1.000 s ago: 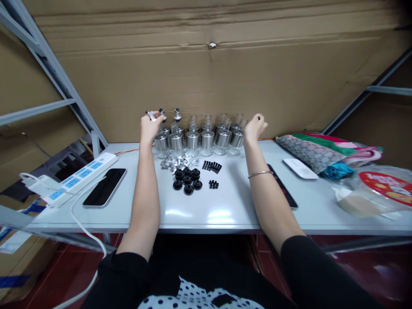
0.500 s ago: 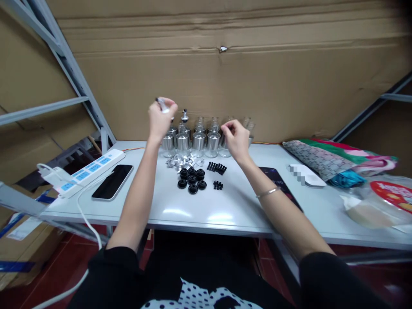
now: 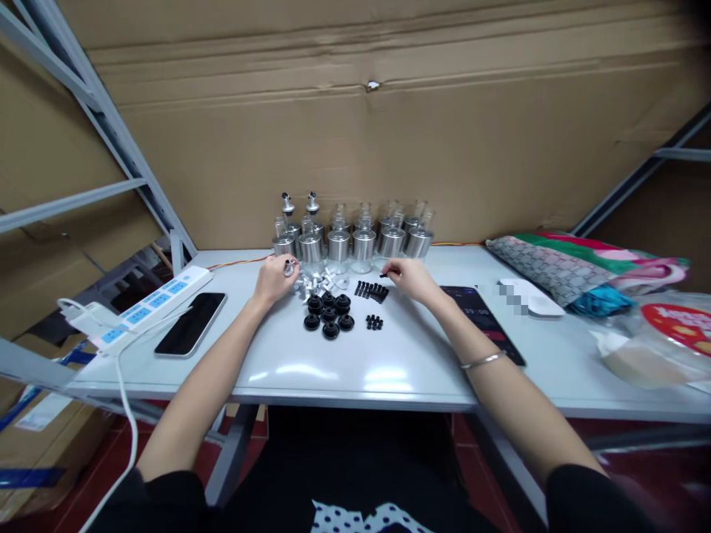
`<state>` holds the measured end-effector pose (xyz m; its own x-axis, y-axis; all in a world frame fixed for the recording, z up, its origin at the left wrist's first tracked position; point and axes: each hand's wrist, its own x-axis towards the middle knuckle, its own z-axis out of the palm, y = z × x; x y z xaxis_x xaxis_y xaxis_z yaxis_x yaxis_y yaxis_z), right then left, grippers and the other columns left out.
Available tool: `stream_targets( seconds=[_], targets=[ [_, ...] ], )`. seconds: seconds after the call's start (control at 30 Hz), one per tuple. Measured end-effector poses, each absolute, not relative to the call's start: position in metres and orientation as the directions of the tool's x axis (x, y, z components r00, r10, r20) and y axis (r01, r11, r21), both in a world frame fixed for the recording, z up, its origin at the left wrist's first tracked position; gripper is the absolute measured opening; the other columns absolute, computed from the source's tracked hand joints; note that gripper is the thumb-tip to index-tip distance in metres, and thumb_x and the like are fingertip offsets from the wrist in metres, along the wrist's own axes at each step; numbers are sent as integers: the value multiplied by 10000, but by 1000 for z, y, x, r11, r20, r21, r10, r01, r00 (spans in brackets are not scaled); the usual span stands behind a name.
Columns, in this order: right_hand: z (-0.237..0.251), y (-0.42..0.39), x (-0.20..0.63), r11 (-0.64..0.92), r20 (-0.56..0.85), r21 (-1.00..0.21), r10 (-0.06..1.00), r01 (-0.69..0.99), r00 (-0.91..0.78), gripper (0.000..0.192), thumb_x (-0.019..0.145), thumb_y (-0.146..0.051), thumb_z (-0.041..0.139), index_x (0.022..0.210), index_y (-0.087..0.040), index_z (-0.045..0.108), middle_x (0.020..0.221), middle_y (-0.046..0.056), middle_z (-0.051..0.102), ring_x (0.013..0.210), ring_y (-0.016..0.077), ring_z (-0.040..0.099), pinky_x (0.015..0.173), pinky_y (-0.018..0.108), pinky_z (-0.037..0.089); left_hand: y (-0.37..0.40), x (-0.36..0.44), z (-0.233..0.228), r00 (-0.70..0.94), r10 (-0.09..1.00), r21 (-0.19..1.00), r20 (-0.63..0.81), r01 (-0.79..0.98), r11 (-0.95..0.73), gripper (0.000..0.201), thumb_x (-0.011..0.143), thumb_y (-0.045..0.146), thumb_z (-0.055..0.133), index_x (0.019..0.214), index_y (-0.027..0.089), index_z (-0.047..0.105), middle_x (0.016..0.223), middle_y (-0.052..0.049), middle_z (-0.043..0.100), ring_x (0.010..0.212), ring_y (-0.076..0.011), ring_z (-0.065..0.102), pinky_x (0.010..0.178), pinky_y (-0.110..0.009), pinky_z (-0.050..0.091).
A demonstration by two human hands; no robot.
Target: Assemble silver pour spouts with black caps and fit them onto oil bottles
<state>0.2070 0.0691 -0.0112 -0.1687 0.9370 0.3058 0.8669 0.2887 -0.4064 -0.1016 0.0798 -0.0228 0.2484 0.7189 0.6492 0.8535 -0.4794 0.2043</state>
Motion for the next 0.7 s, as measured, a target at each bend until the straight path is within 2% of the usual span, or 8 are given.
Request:
stream_targets(
  seconds=[0.17,0.3,0.4,0.53,0.7],
  targets=[
    [-5,62,202,340,369,-397,910,852,-191,199,765,-82,547,802,-145,732,935,88,689,722,147,625,733,241,471,77,-98,-21,294,692,190,660,826,-531,106,819,237,495,769,197,578,806,-43,693,759,-193,611,769,-331,417],
    [-3,60,202,318,375,-439,915,840,-150,227,772,-91,551,910,-145,723,873,73,707,757,164,633,748,248,466,73,-99,-17,308,688,188,657,817,-545,107,812,240,498,772,192,585,815,-53,690,770,-199,614,765,-329,422],
    [-4,61,207,264,330,-402,935,877,-130,278,786,-74,517,970,-148,711,881,75,724,810,179,644,776,257,455,71,-99,-15,305,691,199,655,812,-548,133,822,257,484,786,185,590,817,-59,686,767,-199,617,750,-319,437],
    [-11,63,213,213,197,-307,968,927,-157,294,781,-51,489,937,-130,725,898,102,732,864,204,654,794,260,445,70,-97,-17,319,690,211,650,796,-567,144,821,262,479,803,176,593,824,-65,681,773,-196,620,745,-304,458],
    [-14,60,209,218,135,-285,973,933,-186,325,780,-51,469,974,-126,718,908,112,736,896,223,659,815,269,452,70,-94,-18,341,686,205,643,786,-583,142,819,253,477,797,178,595,816,-66,679,767,-197,623,743,-304,465]
  ],
)
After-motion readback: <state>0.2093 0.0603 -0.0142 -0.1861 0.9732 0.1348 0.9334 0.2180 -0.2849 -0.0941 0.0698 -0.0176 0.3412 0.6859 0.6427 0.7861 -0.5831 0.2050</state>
